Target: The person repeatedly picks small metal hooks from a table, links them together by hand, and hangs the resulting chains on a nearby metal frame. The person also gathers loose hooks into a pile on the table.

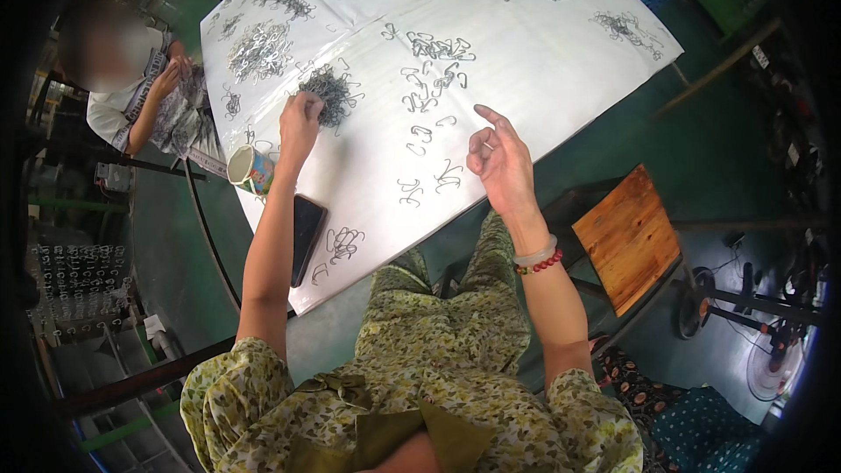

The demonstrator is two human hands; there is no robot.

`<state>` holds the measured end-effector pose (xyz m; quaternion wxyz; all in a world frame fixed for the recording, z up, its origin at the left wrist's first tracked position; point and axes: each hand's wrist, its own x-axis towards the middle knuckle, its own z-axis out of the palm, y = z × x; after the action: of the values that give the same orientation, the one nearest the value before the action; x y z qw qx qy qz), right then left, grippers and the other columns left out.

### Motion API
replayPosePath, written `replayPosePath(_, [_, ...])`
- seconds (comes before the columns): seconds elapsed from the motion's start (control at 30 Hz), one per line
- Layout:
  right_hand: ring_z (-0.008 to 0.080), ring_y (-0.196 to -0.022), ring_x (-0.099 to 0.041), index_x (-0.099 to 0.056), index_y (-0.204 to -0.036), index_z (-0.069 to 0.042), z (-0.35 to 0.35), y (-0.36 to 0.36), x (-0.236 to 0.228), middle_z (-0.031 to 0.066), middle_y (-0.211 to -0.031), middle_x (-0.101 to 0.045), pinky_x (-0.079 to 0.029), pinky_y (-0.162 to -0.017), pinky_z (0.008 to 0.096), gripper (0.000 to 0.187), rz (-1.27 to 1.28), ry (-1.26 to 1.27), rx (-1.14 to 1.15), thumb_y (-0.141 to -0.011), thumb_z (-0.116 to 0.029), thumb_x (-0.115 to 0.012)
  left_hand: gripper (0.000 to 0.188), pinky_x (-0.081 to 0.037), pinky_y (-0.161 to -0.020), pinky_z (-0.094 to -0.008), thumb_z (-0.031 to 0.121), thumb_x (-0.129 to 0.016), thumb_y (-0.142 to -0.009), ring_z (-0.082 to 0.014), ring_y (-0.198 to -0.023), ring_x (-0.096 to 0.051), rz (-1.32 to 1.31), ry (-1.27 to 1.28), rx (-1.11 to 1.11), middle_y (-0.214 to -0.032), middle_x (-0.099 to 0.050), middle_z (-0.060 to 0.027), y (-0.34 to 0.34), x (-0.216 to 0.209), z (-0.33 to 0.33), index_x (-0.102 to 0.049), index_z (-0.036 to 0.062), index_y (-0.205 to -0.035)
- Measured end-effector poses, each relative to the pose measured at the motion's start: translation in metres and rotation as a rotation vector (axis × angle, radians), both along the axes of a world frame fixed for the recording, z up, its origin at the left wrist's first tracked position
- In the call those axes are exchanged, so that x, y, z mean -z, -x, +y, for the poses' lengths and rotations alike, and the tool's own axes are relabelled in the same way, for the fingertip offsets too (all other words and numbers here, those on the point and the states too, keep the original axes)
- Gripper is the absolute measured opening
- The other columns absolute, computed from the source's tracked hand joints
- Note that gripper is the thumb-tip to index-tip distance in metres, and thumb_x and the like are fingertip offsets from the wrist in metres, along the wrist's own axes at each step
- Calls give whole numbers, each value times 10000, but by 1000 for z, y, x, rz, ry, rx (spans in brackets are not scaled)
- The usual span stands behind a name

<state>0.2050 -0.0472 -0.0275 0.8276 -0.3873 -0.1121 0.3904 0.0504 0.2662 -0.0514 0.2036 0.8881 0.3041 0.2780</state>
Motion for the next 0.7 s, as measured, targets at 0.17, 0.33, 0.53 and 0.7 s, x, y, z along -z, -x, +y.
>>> replayPosePath(0.17, [130, -546, -399, -369, -1377, 12, 11, 0, 10, 65, -729, -522, -344, -563, 264, 472, 49, -105, -17, -1043, -322, -367, 40, -467, -550, -290, 36, -523, -950, -148, -604, -556, -352, 547, 96, -749, -575, -79, -2, 3, -45, -557, 16, -956])
replayPosePath(0.33, [124, -524, -380, -367, -1387, -10, 44, 7, 3, 57, -717, -508, -332, -544, 262, 498, 32, -138, -42, -1038, -366, -373, 82, -458, -825, -478, 21, -547, -907, -421, -916, -572, -38, 187, 113, -931, -611, -208, -8, 40, -75, -606, 20, -963])
replayPosePath(0.53, [119, -538, -432, -324, -1424, -12, 144, 9, -19, 50, -757, -517, -358, -522, 240, 553, -341, -124, -35, -1033, -398, -389, 202, -509, -758, -462, 21, -474, -828, -356, -967, -571, 90, -5, -21, -1021, -531, -183, -27, 65, -71, -491, 49, -1027])
replayPosePath(0.7, [130, -579, -530, -210, -1474, -16, 216, 11, -34, 82, -945, -534, -396, -537, 245, 602, -706, -60, -23, -1032, -376, -403, 145, -530, -714, -419, 85, -485, -878, -310, -930, -596, -7, 55, -19, -966, -527, -150, -36, 66, -80, -496, 27, -1010])
